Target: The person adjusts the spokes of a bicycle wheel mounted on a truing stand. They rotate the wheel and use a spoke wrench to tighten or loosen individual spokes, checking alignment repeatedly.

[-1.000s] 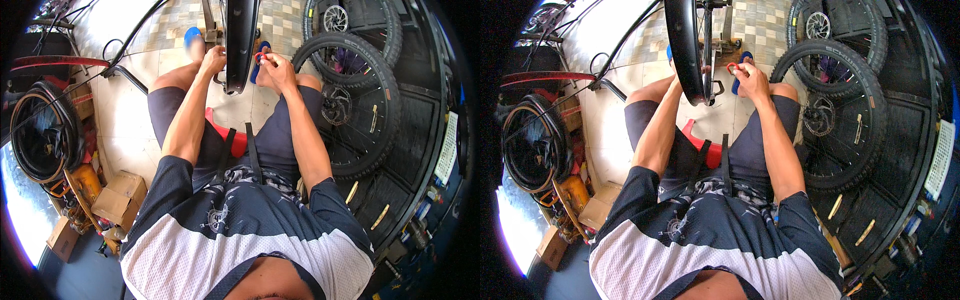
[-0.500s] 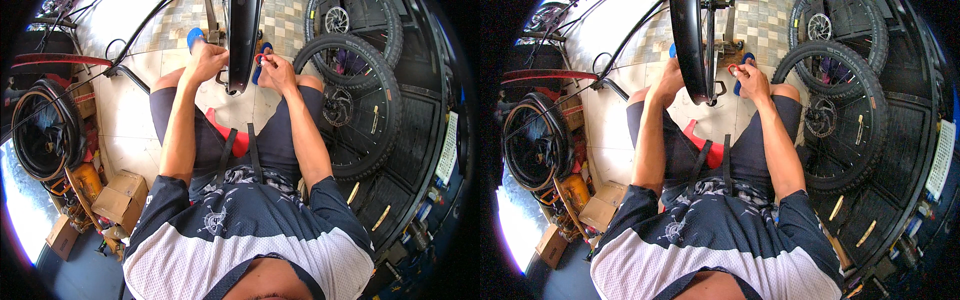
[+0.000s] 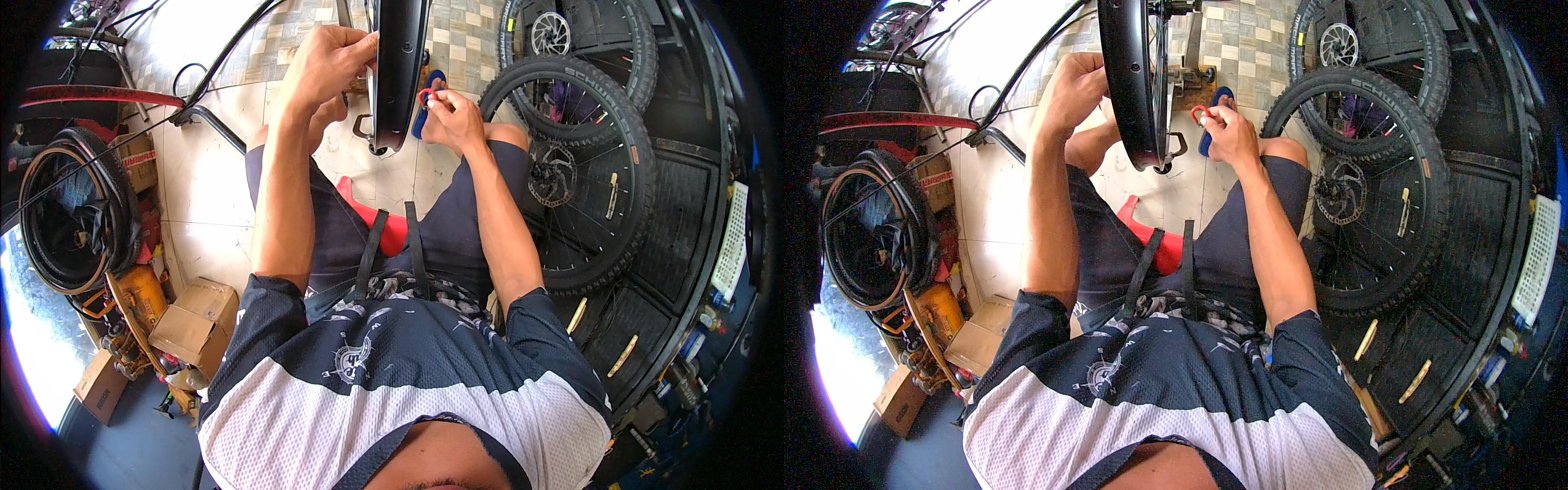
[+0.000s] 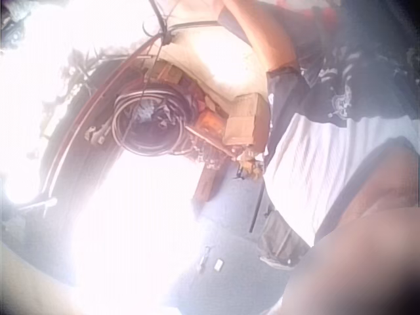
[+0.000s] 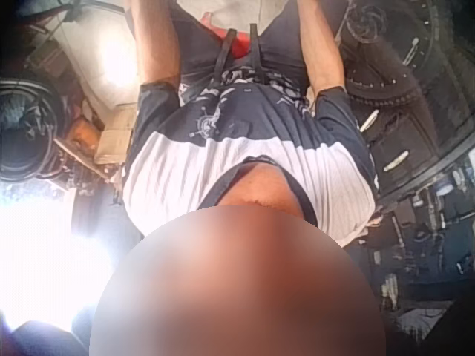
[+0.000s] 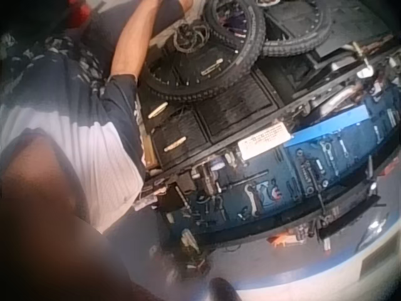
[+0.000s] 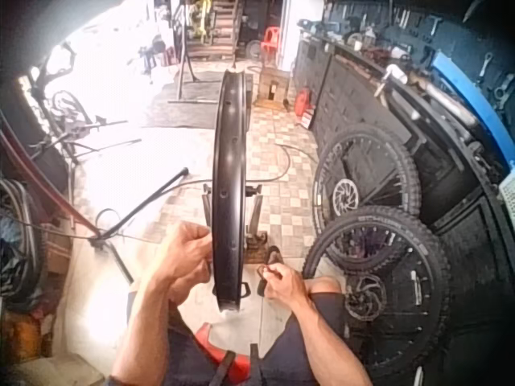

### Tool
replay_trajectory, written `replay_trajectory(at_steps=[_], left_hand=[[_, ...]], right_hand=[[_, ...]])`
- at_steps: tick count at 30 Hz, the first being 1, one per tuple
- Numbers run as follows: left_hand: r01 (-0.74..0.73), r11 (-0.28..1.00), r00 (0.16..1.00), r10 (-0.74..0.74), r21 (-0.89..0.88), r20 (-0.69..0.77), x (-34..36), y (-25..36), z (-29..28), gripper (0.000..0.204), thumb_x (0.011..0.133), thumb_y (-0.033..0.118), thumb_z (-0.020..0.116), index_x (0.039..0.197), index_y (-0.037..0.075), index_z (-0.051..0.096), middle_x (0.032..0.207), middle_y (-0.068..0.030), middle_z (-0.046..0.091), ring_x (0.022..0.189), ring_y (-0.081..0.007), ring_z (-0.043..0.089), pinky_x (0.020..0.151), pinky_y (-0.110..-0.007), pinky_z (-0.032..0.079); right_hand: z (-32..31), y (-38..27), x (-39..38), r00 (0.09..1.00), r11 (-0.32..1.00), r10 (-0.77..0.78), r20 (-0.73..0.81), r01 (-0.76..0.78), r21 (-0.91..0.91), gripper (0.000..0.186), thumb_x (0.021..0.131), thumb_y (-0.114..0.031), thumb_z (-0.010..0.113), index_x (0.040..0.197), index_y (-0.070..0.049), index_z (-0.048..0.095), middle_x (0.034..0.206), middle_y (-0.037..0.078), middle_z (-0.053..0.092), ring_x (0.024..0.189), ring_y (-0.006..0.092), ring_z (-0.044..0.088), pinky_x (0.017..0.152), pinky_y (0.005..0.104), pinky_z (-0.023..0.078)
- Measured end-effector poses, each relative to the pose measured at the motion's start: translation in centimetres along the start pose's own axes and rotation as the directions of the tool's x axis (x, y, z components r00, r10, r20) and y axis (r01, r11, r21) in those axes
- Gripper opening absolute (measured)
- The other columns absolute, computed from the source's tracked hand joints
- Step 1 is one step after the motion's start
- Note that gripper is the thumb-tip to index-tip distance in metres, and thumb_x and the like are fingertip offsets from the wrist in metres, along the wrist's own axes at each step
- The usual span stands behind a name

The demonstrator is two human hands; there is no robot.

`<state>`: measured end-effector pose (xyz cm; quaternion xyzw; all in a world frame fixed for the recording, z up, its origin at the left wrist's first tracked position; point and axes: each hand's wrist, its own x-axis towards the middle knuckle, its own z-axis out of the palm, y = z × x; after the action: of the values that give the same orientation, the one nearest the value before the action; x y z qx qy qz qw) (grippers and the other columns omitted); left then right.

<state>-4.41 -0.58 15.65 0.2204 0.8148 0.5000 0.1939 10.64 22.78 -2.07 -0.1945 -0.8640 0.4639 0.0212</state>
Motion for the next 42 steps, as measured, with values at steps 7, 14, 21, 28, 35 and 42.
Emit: replay_trajectory(at_steps=[7, 14, 21, 28, 35, 42], left_hand=[[0.066, 0.996, 0.998, -0.065, -0.054, 0.011, -0.4, -0.6, 1.0, 0.044, 0.097, 0.038, 0.068, 0.086, -0.003, 0.078, 0.067, -0.0045, 0.068, 0.060, -0.0080, 0.057, 0.055, -0.028, 0.047], [0.136, 0.981, 0.989, -0.126, -0.141, 0.079, -0.8, -7.3, 3.8, 0.044, 0.096, 0.038, 0.069, 0.081, -0.002, 0.079, 0.063, -0.0055, 0.069, 0.058, -0.0088, 0.060, 0.057, -0.027, 0.049], [-0.033, 0.996, 0.999, 0.032, 0.084, 0.012, 0.3, -14.2, 7.0, 0.044, 0.093, 0.044, 0.067, 0.081, 0.005, 0.081, 0.067, -0.0095, 0.072, 0.062, -0.0173, 0.068, 0.065, -0.035, 0.054], [-0.285, 0.905, 0.958, 0.282, 0.316, 0.059, 1.8, -18.5, 8.5, 0.031, 0.090, 0.028, 0.062, 0.082, 0.003, 0.078, 0.067, -0.0192, 0.068, 0.065, -0.0291, 0.069, 0.068, -0.041, 0.054], [-0.062, 0.993, 0.993, 0.051, 0.098, 0.107, 4.3, -24.3, 11.8, 0.026, 0.086, 0.022, 0.060, 0.091, 0.002, 0.076, 0.075, -0.0282, 0.066, 0.071, -0.0392, 0.071, 0.074, -0.048, 0.056], [0.084, 0.973, 0.989, -0.108, 0.213, 0.104, 4.5, -24.2, 12.4, 0.025, 0.085, 0.021, 0.061, 0.092, 0.001, 0.076, 0.078, -0.0293, 0.066, 0.075, -0.0419, 0.071, 0.074, -0.048, 0.056]], right_hand=[[0.1, 0.2, 0.1, 1.000, 0.999, 0.016, -0.015, -0.016, -0.028, 0.034, 0.092, -0.037, 0.070, 0.108, -0.008, 0.075, 0.095, 0.013, 0.077, 0.087, 0.0278, 0.074, 0.078, 0.0381, 0.056], [0.2, 0.2, 0.1, 1.000, 0.999, 0.014, -0.004, -0.015, -0.039, 0.033, 0.092, -0.036, 0.071, 0.110, -0.009, 0.075, 0.095, 0.011, 0.077, 0.086, 0.0265, 0.074, 0.077, 0.0377, 0.056], [0.1, 0.4, 0.0, 1.000, 0.999, 0.013, 0.002, -0.013, -0.032, 0.033, 0.092, -0.033, 0.071, 0.112, -0.008, 0.074, 0.096, 0.011, 0.078, 0.086, 0.0254, 0.073, 0.078, 0.0375, 0.056], [-0.1, 0.4, -0.1, 0.999, 0.999, 0.039, 0.032, -0.039, -0.009, 0.033, 0.092, -0.033, 0.071, 0.113, -0.007, 0.074, 0.096, 0.013, 0.077, 0.089, 0.0251, 0.073, 0.079, 0.0374, 0.056], [-0.1, 0.1, -0.3, 0.999, 0.999, 0.047, 0.016, -0.047, -0.015, 0.033, 0.092, -0.035, 0.072, 0.110, -0.008, 0.075, 0.096, 0.012, 0.078, 0.089, 0.0255, 0.074, 0.079, 0.0376, 0.056], [-0.3, -0.2, -0.5, 0.999, 0.998, 0.032, 0.017, -0.031, -0.051, 0.032, 0.091, -0.035, 0.070, 0.108, -0.008, 0.075, 0.096, 0.014, 0.077, 0.091, 0.0289, 0.074, 0.080, 0.0394, 0.056]])
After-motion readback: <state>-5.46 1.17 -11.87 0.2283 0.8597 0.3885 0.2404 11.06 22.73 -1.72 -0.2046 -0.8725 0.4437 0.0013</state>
